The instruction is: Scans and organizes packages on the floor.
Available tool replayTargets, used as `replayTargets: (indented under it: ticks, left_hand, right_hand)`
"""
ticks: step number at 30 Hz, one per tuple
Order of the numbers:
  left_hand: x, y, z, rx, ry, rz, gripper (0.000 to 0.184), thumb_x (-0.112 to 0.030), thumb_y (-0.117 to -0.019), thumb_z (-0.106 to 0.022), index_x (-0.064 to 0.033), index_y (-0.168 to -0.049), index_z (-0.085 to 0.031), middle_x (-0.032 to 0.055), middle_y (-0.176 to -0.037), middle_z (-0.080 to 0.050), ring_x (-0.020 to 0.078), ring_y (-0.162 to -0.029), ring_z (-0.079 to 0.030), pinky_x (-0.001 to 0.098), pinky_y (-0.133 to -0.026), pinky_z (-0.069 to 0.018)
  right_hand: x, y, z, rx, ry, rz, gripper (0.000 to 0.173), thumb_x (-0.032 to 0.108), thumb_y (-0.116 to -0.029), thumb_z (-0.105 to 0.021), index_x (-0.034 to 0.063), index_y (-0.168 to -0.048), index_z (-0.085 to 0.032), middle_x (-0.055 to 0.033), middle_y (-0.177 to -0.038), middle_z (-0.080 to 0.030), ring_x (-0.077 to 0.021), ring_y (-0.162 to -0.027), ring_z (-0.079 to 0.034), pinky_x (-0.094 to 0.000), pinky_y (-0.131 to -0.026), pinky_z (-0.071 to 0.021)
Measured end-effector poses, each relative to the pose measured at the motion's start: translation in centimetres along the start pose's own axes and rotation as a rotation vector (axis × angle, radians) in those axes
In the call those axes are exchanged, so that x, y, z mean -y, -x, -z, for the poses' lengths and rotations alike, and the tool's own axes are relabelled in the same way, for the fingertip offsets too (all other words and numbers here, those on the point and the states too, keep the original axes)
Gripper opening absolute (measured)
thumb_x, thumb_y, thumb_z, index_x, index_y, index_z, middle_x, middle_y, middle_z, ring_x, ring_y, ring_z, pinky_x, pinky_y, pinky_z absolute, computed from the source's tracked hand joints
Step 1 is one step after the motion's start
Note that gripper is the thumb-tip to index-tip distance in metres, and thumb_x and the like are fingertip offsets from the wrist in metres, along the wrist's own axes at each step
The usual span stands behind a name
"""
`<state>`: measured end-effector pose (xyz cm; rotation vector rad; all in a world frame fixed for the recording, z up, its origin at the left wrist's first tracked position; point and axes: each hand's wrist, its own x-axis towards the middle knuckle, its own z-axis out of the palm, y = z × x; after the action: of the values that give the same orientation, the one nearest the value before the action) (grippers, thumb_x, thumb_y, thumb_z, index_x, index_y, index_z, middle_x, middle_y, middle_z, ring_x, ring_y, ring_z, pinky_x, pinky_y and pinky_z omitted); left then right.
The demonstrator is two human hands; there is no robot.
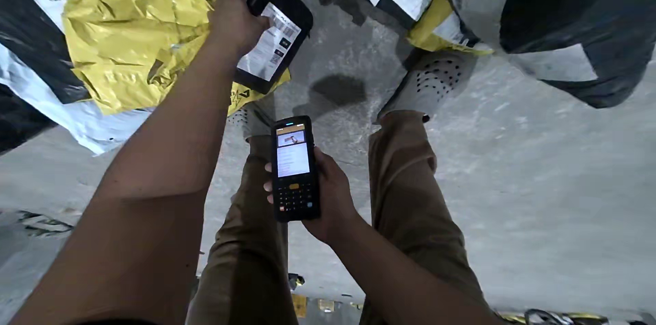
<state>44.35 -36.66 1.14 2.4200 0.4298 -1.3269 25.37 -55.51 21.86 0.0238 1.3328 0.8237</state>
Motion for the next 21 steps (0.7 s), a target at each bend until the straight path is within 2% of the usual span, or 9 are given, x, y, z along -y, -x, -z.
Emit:
replayTargets:
  ticks: [2,3,7,9,11,13,17,19,21]
  left_hand:
    - [-0.7,0.8,-0.7,-0.055,-0.040,-0.031,0.050,-0.039,-0.0934,-0.070,-0.0060,-0.131,-0.062,0.0228,-0.125,-0.065,0.0424,-0.120,-0.061,0.0693,-0.102,-0.0433]
    - [-1.4,1.5,-0.9,-0.087,-0.043,-0.055,0.045,-0.037,-0.0956,-0.067,-0.0051,-0.127,-0.063,0.0217,-0.124,-0.065,0.0396,-0.118,-0.062,0.0651,-0.102,-0.0459]
    - [-6.2,7.3,-1.2,-0.196,0.083,-0.216,0.042,-0.034,-0.0986,-0.063,-0.0063,-0.130,-0.064,0.0153,-0.126,-0.065,0.0277,-0.117,-0.064,0.0491,-0.104,-0.0507]
    - [-8.5,11.0,-2.1,-0.096,0.266,-0.403,0.046,-0.035,-0.0976,-0.066,-0.0077,-0.134,-0.062,0.0102,-0.123,-0.067,0.0189,-0.112,-0.066,0.0396,-0.099,-0.0550]
    - [-8.9,13.3,-2.9,0.058,0.362,-0.582,0.056,-0.036,-0.0983,-0.068,-0.0070,-0.144,-0.056,0.0100,-0.132,-0.066,0.0182,-0.122,-0.063,0.0375,-0.106,-0.0510]
    - [-6.3,13.6,-2.6,0.038,0.247,-0.537,0.057,-0.036,-0.0984,-0.067,-0.0107,-0.148,-0.054,0.0103,-0.143,-0.060,0.0230,-0.134,-0.054,0.0418,-0.114,-0.0428]
    - [5.3,11.7,1.4,-0.255,-0.080,-0.102,0.066,-0.032,-0.0946,-0.068,-0.0078,-0.152,-0.045,0.0258,-0.151,-0.046,0.0478,-0.141,-0.040,0.0672,-0.113,-0.0340]
    - [11.7,11.3,2.6,-0.280,-0.206,0.039,0.062,-0.032,-0.0938,-0.068,-0.0021,-0.145,-0.050,0.0338,-0.149,-0.043,0.0590,-0.137,-0.036,0.0782,-0.105,-0.0305]
    - [14.2,12.0,3.4,-0.149,-0.253,0.105,0.045,-0.026,-0.0990,-0.063,0.0035,-0.133,-0.060,0.0387,-0.136,-0.050,0.0626,-0.127,-0.044,0.0810,-0.100,-0.0328]
  right_hand:
    - [-0.3,-0.1,-0.1,-0.033,0.027,0.006,0.066,0.054,-0.1084,-0.014,0.0044,-0.135,-0.049,-0.0266,-0.113,-0.065,-0.0371,-0.092,-0.070,-0.0491,-0.077,-0.0606]
    - [-0.3,-0.1,-0.1,-0.056,0.044,0.008,0.066,0.053,-0.1085,-0.014,0.0039,-0.134,-0.050,-0.0261,-0.111,-0.066,-0.0365,-0.091,-0.071,-0.0488,-0.077,-0.0606]
    - [-0.9,-0.6,-0.2,-0.172,0.112,0.009,0.063,0.051,-0.1094,-0.016,0.0038,-0.134,-0.049,-0.0253,-0.108,-0.067,-0.0359,-0.088,-0.071,-0.0487,-0.074,-0.0614]
    - [-1.4,-1.0,-0.3,-0.234,0.163,0.008,0.060,0.049,-0.1103,-0.018,0.0030,-0.133,-0.050,-0.0241,-0.104,-0.068,-0.0349,-0.085,-0.072,-0.0478,-0.070,-0.0619]
    - [-1.9,-1.1,-0.3,-0.272,0.218,-0.005,0.060,0.048,-0.1106,-0.019,0.0027,-0.131,-0.051,-0.0230,-0.101,-0.069,-0.0339,-0.083,-0.072,-0.0468,-0.069,-0.0622]
    - [-2.1,-1.2,-0.2,-0.270,0.246,-0.043,0.061,0.049,-0.1104,-0.018,0.0035,-0.136,-0.049,-0.0245,-0.108,-0.068,-0.0355,-0.087,-0.072,-0.0479,-0.071,-0.0617]
    - [-2.0,-1.4,-0.7,-0.263,0.292,-0.051,0.061,0.049,-0.1104,-0.018,0.0042,-0.138,-0.049,-0.0250,-0.111,-0.068,-0.0358,-0.087,-0.072,-0.0474,-0.071,-0.0618]
    - [-1.9,-1.3,-0.8,-0.257,0.309,-0.025,0.061,0.049,-0.1106,-0.019,0.0033,-0.138,-0.049,-0.0256,-0.110,-0.068,-0.0360,-0.086,-0.072,-0.0475,-0.071,-0.0620]
    - [-2.0,-1.2,-1.0,-0.255,0.373,-0.029,0.059,0.047,-0.1111,-0.020,0.0039,-0.138,-0.048,-0.0238,-0.108,-0.068,-0.0339,-0.084,-0.072,-0.0458,-0.070,-0.0622]
